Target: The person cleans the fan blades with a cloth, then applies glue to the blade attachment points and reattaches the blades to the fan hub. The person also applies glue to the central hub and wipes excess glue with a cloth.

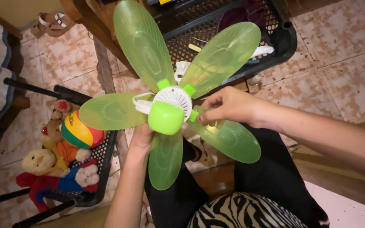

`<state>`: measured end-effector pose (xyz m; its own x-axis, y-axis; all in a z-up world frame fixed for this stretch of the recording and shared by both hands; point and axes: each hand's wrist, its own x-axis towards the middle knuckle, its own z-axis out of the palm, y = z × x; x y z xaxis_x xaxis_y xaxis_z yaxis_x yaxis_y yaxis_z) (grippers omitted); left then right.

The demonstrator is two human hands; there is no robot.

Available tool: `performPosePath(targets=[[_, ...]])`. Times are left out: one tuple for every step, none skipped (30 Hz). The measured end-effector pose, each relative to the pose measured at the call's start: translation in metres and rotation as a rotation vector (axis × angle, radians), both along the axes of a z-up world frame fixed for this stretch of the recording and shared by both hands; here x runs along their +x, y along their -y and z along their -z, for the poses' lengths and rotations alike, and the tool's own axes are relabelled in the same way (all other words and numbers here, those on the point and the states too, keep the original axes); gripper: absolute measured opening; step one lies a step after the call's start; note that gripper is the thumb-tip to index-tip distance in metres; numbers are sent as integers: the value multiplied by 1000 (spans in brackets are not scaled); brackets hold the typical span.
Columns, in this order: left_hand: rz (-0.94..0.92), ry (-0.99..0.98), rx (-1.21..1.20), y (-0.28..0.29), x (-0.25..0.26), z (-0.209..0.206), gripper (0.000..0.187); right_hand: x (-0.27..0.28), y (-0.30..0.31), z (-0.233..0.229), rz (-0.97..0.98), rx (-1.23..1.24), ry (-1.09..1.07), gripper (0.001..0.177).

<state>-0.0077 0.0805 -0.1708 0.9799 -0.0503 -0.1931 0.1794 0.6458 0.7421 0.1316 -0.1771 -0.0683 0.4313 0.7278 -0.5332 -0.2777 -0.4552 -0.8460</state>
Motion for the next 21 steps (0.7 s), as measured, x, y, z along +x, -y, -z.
performPosePath(targets=[[13,-17,-9,3,0,-4,73,-3,-3,0,18,-31,0,24],[8,-9,48,5,0,-8,73,-6,-5,1,36,-61,-1,22],[0,-4,105,7,-2,-10,73,-9,-6,2,56,-46,38,20],[-8,2,162,8,-3,-12,73,-11,-7,4,75,-31,77,17],[-47,34,179,9,-3,-13,75,-14,-8,6,91,-16,114,15],[-87,66,196,10,-3,-12,76,-16,-9,9,99,1,112,14],[-125,100,214,10,-3,-12,78,-17,-9,11,107,19,112,13],[-126,122,197,10,-4,-11,81,-18,-9,13,116,36,111,13],[-126,142,181,11,-4,-10,83,-19,-9,16,124,59,100,12],[-127,162,164,12,-5,-8,86,-20,-9,18,133,81,89,11],[-140,154,181,13,-7,-7,88,-20,-9,20,142,103,79,10],[-154,146,198,13,-8,-7,89,-19,-9,21,141,90,101,10],[-169,134,215,14,-11,-6,90,-20,-8,23,139,76,119,10],[-157,110,226,15,-13,-6,90,-20,-8,24,137,62,138,10],[-145,88,237,17,-13,-7,89,-20,-7,25,125,39,160,10],[-133,66,248,18,-13,-8,89,-21,-7,26,112,16,183,9],[-139,90,264,19,-15,-10,90,-22,-7,26,101,-8,205,9],[-145,115,280,20,-17,-12,92,-24,-6,26,98,30,208,9],[-150,140,295,21,-16,-14,94,-24,-6,26,96,68,212,9],[-150,136,296,21,-15,-16,94,-24,-6,26,94,105,216,9],[-150,132,298,21,-16,-18,94,-24,-5,26,51,107,233,9]])
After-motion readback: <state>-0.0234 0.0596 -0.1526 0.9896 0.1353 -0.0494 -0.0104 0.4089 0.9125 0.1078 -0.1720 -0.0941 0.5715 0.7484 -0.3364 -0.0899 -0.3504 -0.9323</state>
